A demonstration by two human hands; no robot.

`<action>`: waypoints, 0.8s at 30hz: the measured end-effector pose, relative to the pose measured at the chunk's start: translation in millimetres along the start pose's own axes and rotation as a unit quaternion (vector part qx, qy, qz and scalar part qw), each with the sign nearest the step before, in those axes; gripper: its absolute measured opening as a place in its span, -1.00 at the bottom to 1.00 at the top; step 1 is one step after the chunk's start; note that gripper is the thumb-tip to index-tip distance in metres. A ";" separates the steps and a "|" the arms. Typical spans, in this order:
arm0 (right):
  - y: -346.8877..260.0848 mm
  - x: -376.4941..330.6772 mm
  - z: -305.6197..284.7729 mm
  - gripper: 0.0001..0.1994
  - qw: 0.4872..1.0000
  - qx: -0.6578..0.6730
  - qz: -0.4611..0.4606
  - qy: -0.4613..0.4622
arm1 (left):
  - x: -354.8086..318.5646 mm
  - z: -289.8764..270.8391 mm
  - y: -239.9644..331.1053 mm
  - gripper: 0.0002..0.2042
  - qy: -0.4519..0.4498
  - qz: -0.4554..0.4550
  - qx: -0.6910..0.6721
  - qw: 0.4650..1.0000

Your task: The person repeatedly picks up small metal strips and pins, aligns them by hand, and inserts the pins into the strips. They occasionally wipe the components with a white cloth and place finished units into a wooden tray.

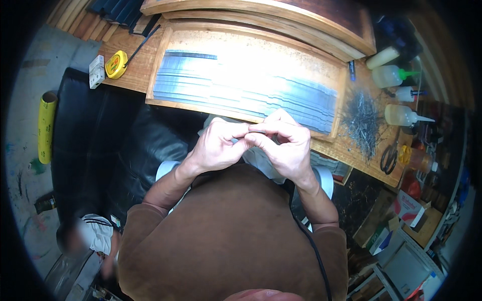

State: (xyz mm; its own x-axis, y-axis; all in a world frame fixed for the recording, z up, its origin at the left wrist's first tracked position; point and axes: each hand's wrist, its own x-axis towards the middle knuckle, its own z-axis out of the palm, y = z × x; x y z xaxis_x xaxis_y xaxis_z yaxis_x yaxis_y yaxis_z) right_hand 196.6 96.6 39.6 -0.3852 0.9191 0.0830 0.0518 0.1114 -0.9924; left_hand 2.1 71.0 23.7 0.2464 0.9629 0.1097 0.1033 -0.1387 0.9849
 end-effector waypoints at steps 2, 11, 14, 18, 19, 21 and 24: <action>1.1 -1.3 0.5 -0.75 1.000 0.000 -0.011 -0.003 | -2.1 0.4 -0.4 -0.88 0.006 -0.005 -0.005 1.000; 2.9 -7.3 3.5 -0.83 1.000 0.022 -0.007 -0.001 | -11.8 -2.8 -3.0 -0.82 -0.005 -0.020 0.002 1.000; 3.6 -8.1 4.4 -0.83 1.000 0.026 -0.011 0.002 | -13.1 -1.6 -3.7 -0.83 0.005 -0.016 -0.001 1.000; 6.0 -8.8 4.9 -0.84 0.999 0.041 -0.010 0.002 | -13.2 -0.5 -4.2 -0.82 0.011 -0.007 -0.004 1.000; 6.1 -8.9 4.8 -0.84 0.999 0.044 -0.010 0.001 | -13.2 -0.2 -4.2 -0.82 0.013 -0.002 -0.006 1.000; 6.3 -8.9 4.9 -0.84 0.999 0.048 -0.009 0.001 | -13.7 -1.5 -3.9 -0.82 0.006 -0.012 -0.001 1.000; 7.3 -9.0 5.5 -0.84 0.998 0.058 -0.011 0.003 | -12.8 -2.7 -0.5 -0.82 0.003 -0.015 0.004 1.000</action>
State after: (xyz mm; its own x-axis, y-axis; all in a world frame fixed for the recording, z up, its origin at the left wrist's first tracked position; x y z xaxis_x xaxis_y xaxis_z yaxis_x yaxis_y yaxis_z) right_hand 195.4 87.1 31.2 -0.3804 0.9189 0.1043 -0.0629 0.0868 -0.9942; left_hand -3.7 59.4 22.1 0.2382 0.9678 0.0813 0.1185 -0.1121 0.9866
